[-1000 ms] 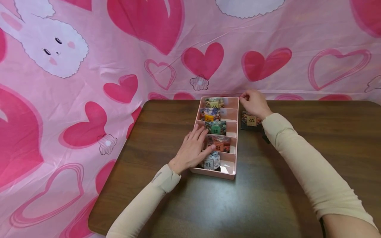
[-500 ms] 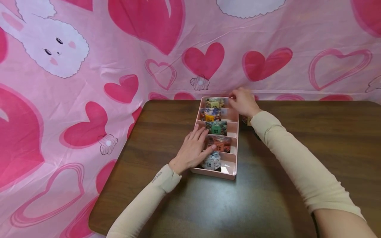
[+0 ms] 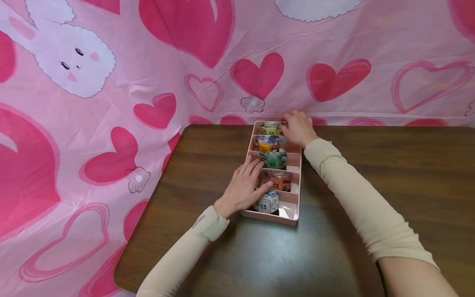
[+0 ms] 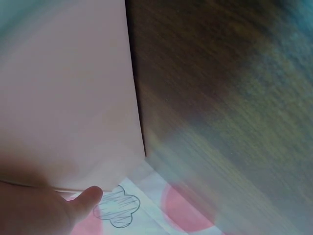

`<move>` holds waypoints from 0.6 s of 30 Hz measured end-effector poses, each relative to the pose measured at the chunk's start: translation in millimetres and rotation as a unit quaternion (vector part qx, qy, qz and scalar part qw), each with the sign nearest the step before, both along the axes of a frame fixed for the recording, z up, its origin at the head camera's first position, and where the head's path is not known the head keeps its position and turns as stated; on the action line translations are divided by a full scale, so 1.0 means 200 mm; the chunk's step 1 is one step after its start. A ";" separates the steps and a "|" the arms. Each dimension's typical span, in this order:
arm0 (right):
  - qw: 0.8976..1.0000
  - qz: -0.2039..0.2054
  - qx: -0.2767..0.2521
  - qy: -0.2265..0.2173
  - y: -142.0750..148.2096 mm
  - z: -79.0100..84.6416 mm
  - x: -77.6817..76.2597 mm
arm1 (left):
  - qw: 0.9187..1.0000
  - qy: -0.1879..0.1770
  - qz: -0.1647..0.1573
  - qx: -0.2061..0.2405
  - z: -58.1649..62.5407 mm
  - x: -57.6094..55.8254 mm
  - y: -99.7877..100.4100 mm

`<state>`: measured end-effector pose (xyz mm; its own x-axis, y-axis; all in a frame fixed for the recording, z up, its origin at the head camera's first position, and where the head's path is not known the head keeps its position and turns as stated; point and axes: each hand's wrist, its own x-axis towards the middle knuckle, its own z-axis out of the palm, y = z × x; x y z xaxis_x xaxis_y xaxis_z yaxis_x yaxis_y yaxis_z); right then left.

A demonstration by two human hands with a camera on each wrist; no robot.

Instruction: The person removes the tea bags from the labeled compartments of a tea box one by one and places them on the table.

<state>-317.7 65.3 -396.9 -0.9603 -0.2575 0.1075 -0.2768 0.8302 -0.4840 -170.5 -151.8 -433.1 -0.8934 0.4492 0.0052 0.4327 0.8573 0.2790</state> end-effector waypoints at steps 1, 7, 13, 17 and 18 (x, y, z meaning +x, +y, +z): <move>1.000 -0.001 0.001 -0.004 0.00 0.00 0.00 | 1.000 0.001 0.000 -0.002 0.00 0.00 0.00; 1.000 -0.004 0.011 -0.019 0.00 -0.01 0.01 | 1.000 0.004 0.000 -0.010 -0.01 0.00 0.01; 0.999 -0.001 0.020 -0.025 0.00 -0.01 -0.01 | 1.000 0.001 0.002 -0.009 0.00 0.00 0.00; 0.999 -0.002 0.018 -0.028 0.00 -0.02 -0.01 | 1.000 -0.004 0.003 -0.008 0.00 0.00 0.00; 0.999 -0.003 0.017 -0.028 -0.01 -0.03 -0.01 | 1.000 -0.005 0.003 -0.008 0.00 0.00 0.00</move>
<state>-320.6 64.3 -402.0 -0.9658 -0.2551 0.0453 -0.2459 0.8474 -0.4706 -171.2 -151.1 -433.3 -0.8964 0.4431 -0.0109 0.4240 0.8645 0.2698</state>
